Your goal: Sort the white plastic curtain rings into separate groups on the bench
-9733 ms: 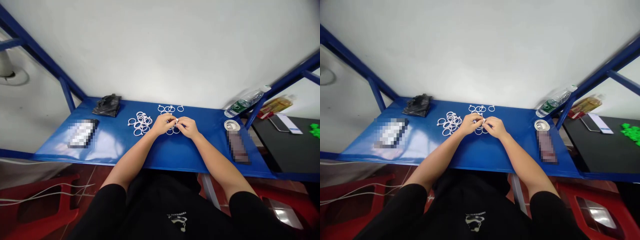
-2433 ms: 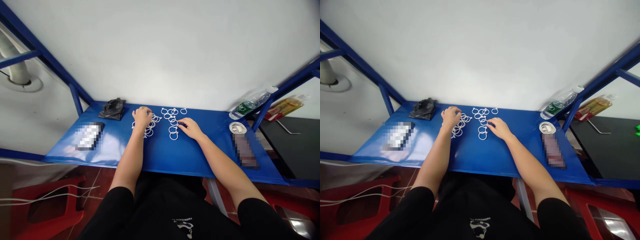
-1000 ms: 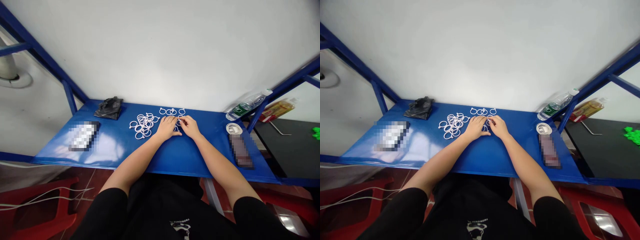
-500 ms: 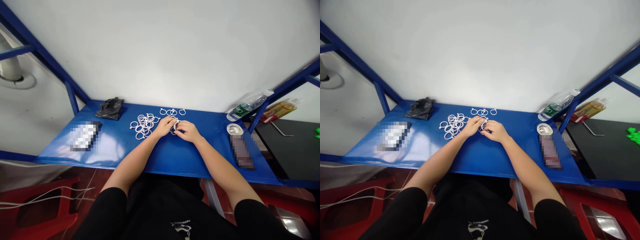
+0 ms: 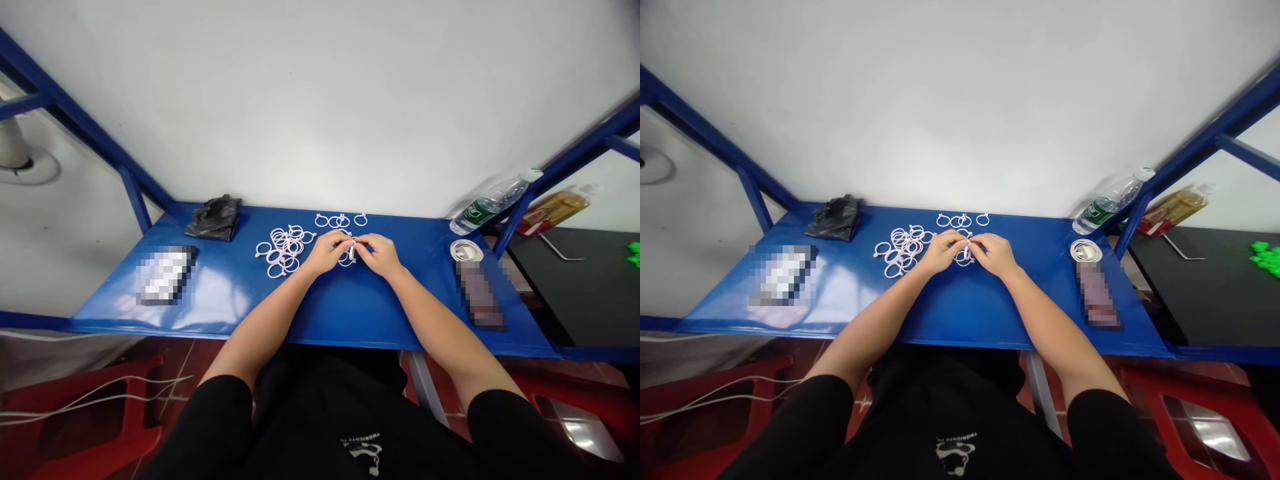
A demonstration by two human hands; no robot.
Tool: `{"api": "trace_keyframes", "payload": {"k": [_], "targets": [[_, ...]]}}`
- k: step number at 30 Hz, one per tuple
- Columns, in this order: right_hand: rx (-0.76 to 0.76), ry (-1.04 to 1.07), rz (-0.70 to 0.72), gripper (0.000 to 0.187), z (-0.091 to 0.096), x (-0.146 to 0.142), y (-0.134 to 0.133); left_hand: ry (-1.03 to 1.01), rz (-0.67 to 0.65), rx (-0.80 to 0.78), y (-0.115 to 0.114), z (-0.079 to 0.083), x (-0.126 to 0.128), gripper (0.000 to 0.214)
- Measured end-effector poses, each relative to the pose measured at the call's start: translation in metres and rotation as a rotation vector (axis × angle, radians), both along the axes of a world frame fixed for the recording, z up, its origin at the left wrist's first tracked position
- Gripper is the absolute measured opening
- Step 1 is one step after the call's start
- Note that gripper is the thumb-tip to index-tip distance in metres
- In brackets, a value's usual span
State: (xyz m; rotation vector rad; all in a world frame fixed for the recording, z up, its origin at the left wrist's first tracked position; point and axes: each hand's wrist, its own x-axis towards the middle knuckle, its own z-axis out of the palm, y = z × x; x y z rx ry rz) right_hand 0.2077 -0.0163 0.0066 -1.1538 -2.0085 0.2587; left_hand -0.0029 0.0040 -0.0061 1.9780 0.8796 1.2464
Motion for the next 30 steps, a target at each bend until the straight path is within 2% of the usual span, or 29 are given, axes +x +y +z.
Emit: {"api": "trace_keyframes", "payload": {"k": [8, 11, 13, 15, 17, 20, 23, 27, 30], "targets": [[-0.207, 0.236, 0.056, 0.031, -0.009, 0.000, 0.004, -0.014, -0.015, -0.030, 0.001, -0.004, 0.005, 0.036], [-0.229, 0.250, 0.034, 0.032, -0.010, 0.001, 0.008, 0.022, -0.004, -0.024, 0.001, 0.001, 0.003, 0.033], [-0.214, 0.226, -0.003, 0.030, -0.011, 0.003, 0.012, 0.072, 0.033, 0.039, 0.001, 0.008, -0.003, 0.030], [-0.194, 0.167, -0.061, 0.027, -0.014, 0.007, 0.017, 0.166, 0.126, 0.135, 0.004, 0.017, -0.014, 0.027], [-0.190, 0.086, -0.117, 0.023, -0.018, 0.013, 0.024, 0.276, 0.289, 0.181, 0.009, 0.023, -0.029, 0.024], [-0.238, -0.047, -0.140, 0.019, -0.021, 0.020, 0.031, 0.350, 0.555, 0.138, 0.019, 0.027, -0.055, 0.022], [-0.293, -0.143, -0.100, 0.021, -0.020, 0.022, 0.032, 0.422, 0.720, 0.087, 0.026, 0.022, -0.073, 0.017], [-0.295, -0.196, -0.075, 0.032, -0.014, 0.020, 0.027, 0.518, 0.781, -0.009, 0.030, 0.011, -0.081, 0.020], [-0.273, -0.216, -0.166, 0.043, -0.012, 0.020, 0.024, 0.542, 0.737, -0.060, 0.031, 0.004, -0.079, 0.024]]}}
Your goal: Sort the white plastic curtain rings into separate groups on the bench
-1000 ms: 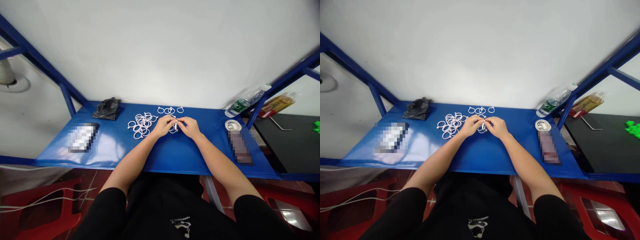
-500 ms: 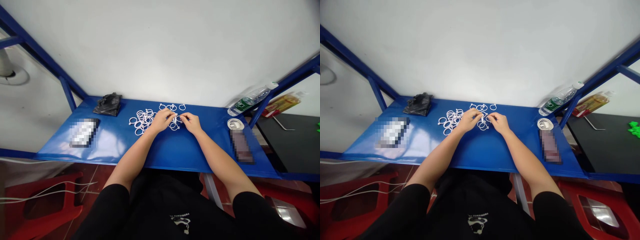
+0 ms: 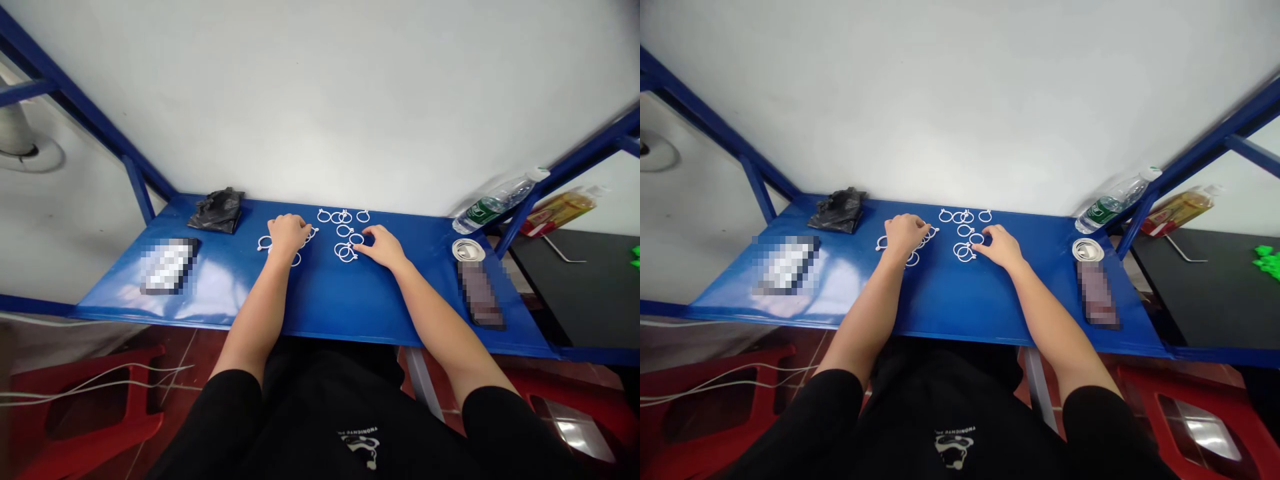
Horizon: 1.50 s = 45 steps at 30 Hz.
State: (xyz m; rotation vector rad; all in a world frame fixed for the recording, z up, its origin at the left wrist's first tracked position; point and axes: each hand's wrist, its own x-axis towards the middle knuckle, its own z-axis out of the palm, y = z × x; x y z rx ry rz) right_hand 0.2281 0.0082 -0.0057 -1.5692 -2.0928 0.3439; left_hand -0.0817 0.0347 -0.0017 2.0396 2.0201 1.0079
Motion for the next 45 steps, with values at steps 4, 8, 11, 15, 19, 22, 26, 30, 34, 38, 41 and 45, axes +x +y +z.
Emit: {"api": "trace_keyframes", "payload": {"k": [4, 8, 11, 15, 19, 22, 26, 30, 34, 38, 41, 45], "targets": [[-0.034, -0.051, -0.042, 0.032, -0.001, 0.004, 0.003, 0.012, -0.026, 0.054, -0.004, 0.001, 0.012, 0.015], [-0.009, -0.056, -0.049, 0.014, -0.003, 0.004, 0.005, 0.036, -0.191, 0.073, -0.015, 0.005, 0.037, 0.020], [0.013, 0.097, -0.092, 0.011, -0.005, -0.001, 0.004, 0.062, -0.399, 0.048, -0.025, 0.004, 0.058, 0.026], [-0.015, 0.520, -0.020, 0.028, -0.007, -0.013, -0.001, 0.111, -0.566, 0.065, -0.031, -0.001, 0.073, 0.028], [-0.030, 0.639, 0.085, 0.037, -0.005, -0.024, -0.011, 0.019, -0.644, 0.169, -0.030, 0.000, 0.073, 0.033], [-0.015, 0.601, 0.126, 0.035, -0.002, -0.027, -0.018, -0.026, -0.674, 0.212, -0.029, 0.001, 0.071, 0.033], [0.106, 0.451, 0.160, 0.026, 0.004, -0.025, -0.020, -0.021, -0.671, 0.268, -0.028, -0.001, 0.071, 0.025], [0.239, 0.328, 0.210, 0.022, 0.005, -0.023, -0.020, -0.001, -0.655, 0.331, -0.027, -0.002, 0.071, 0.017], [0.312, 0.305, 0.237, 0.019, 0.004, -0.022, -0.020, 0.012, -0.655, 0.365, -0.028, -0.002, 0.071, 0.016], [0.310, 0.265, 0.217, 0.018, 0.004, -0.023, -0.020, 0.054, -0.654, 0.339, -0.028, -0.002, 0.070, 0.017], [0.292, 0.256, 0.195, 0.017, 0.003, -0.024, -0.020, 0.085, -0.657, 0.328, -0.028, -0.003, 0.069, 0.017], [0.252, 0.267, 0.175, 0.016, 0.003, -0.026, -0.020, 0.118, -0.653, 0.342, -0.027, -0.003, 0.071, 0.021]]}}
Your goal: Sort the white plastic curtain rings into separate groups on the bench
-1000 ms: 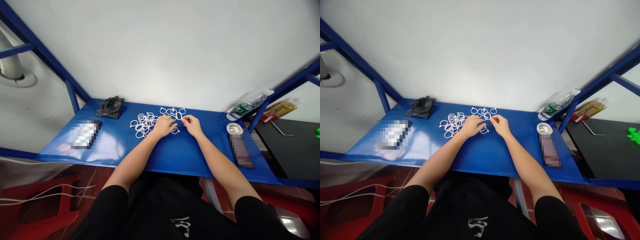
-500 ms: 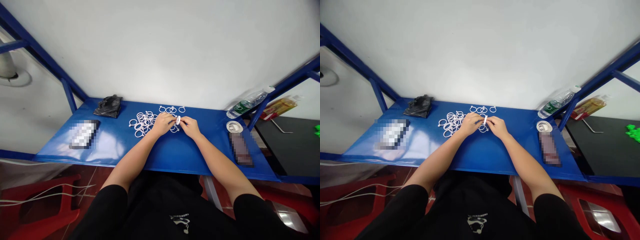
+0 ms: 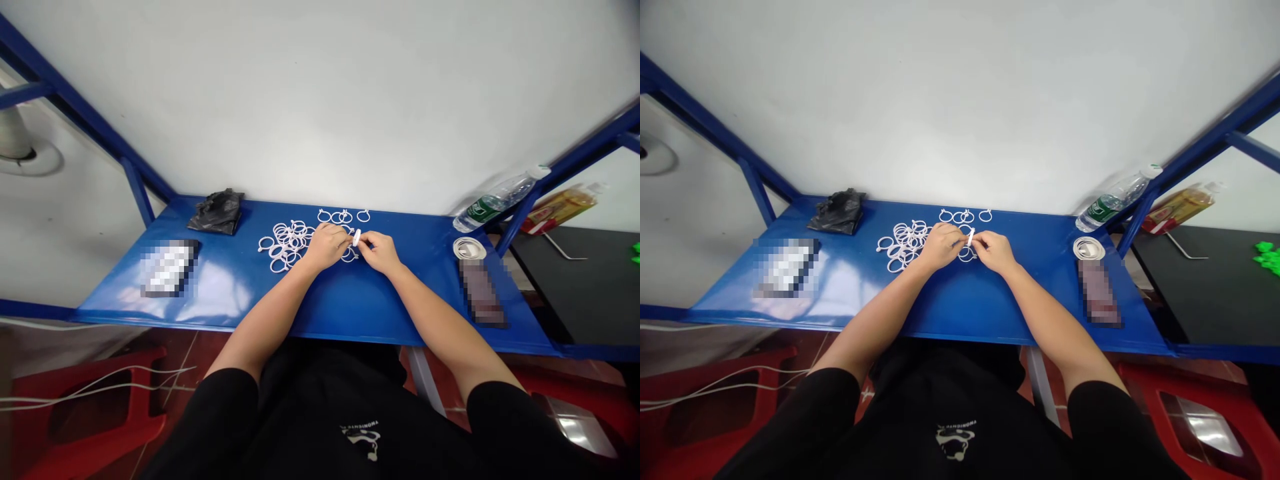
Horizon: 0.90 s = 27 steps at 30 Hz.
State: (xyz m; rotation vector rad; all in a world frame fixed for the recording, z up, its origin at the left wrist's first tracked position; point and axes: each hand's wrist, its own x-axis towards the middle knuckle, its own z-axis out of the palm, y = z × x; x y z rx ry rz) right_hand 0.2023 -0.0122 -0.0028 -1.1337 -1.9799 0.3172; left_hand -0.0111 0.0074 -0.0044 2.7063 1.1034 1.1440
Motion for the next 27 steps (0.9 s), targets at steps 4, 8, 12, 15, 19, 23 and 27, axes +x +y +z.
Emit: {"api": "trace_keyframes", "payload": {"k": [4, 8, 12, 15, 19, 23, 27], "targets": [[-0.046, 0.030, -0.028, 0.015, 0.001, -0.001, 0.000, 0.012, 0.005, 0.018, 0.001, 0.000, 0.001, 0.021], [-0.145, 0.151, -0.020, 0.016, -0.001, -0.002, 0.001, 0.010, 0.006, 0.040, -0.001, 0.001, 0.004, 0.022], [-0.302, 0.360, 0.020, 0.024, -0.006, -0.004, 0.002, 0.002, 0.035, 0.037, -0.003, 0.003, 0.008, 0.024], [-0.346, 0.438, 0.034, 0.032, -0.009, -0.005, 0.003, -0.035, 0.020, 0.039, -0.004, 0.002, 0.010, 0.023], [-0.339, 0.437, 0.032, 0.036, -0.008, -0.004, 0.003, -0.099, -0.014, 0.054, -0.002, 0.002, 0.006, 0.023], [-0.261, 0.362, 0.040, 0.034, -0.003, -0.004, 0.000, -0.162, -0.055, 0.074, -0.001, 0.004, 0.002, 0.022], [-0.172, 0.278, 0.016, 0.030, 0.001, -0.004, -0.002, -0.140, -0.110, 0.049, -0.002, 0.005, 0.003, 0.022]]}}
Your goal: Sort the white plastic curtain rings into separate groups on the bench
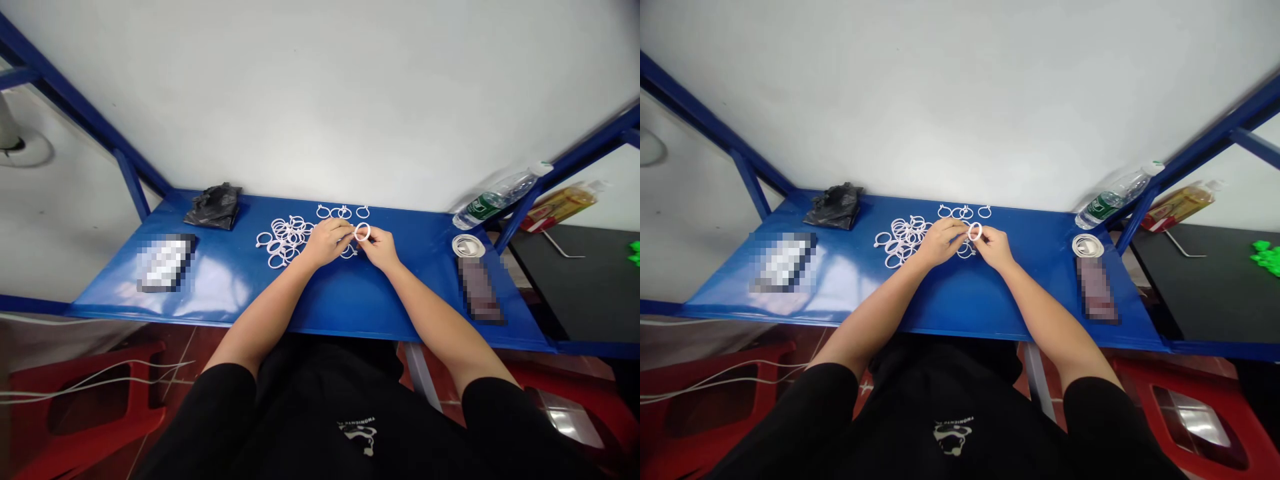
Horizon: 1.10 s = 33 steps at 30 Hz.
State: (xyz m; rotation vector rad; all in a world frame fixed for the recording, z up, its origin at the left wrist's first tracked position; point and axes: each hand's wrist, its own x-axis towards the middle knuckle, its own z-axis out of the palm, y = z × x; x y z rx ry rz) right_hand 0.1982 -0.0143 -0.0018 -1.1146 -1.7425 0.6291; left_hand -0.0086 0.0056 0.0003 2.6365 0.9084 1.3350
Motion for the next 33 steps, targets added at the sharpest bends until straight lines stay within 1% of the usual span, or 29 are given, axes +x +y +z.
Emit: {"api": "trace_keyframes", "payload": {"k": [3, 5, 7, 10, 13, 16, 21, 28, 33], "targets": [[0.043, -0.130, 0.001, 0.021, 0.000, 0.002, 0.002, 0.028, 0.076, -0.029, 0.000, 0.004, -0.005, 0.022], [0.040, -0.269, 0.054, 0.014, -0.001, 0.004, 0.005, 0.027, 0.168, -0.059, 0.003, 0.009, -0.015, 0.021], [0.028, -0.395, 0.119, 0.012, -0.001, 0.006, 0.006, 0.012, 0.272, -0.108, 0.008, 0.013, -0.029, 0.019], [-0.002, -0.505, 0.195, 0.025, 0.001, 0.009, 0.006, 0.009, 0.439, -0.190, 0.016, 0.014, -0.051, 0.011], [-0.058, -0.563, 0.251, 0.039, 0.003, 0.011, 0.007, 0.041, 0.514, -0.259, 0.022, 0.010, -0.066, 0.012], [-0.076, -0.583, 0.239, 0.043, 0.002, 0.013, 0.009, 0.077, 0.508, -0.310, 0.022, 0.007, -0.071, 0.016], [-0.062, -0.573, 0.202, 0.036, -0.002, 0.014, 0.011, 0.163, 0.440, -0.373, 0.019, 0.010, -0.069, 0.024], [-0.043, -0.571, 0.208, 0.032, -0.004, 0.015, 0.012, 0.217, 0.418, -0.395, 0.019, 0.012, -0.069, 0.026], [-0.045, -0.592, 0.209, 0.041, -0.006, 0.016, 0.012, 0.259, 0.433, -0.399, 0.021, 0.012, -0.068, 0.025]]}}
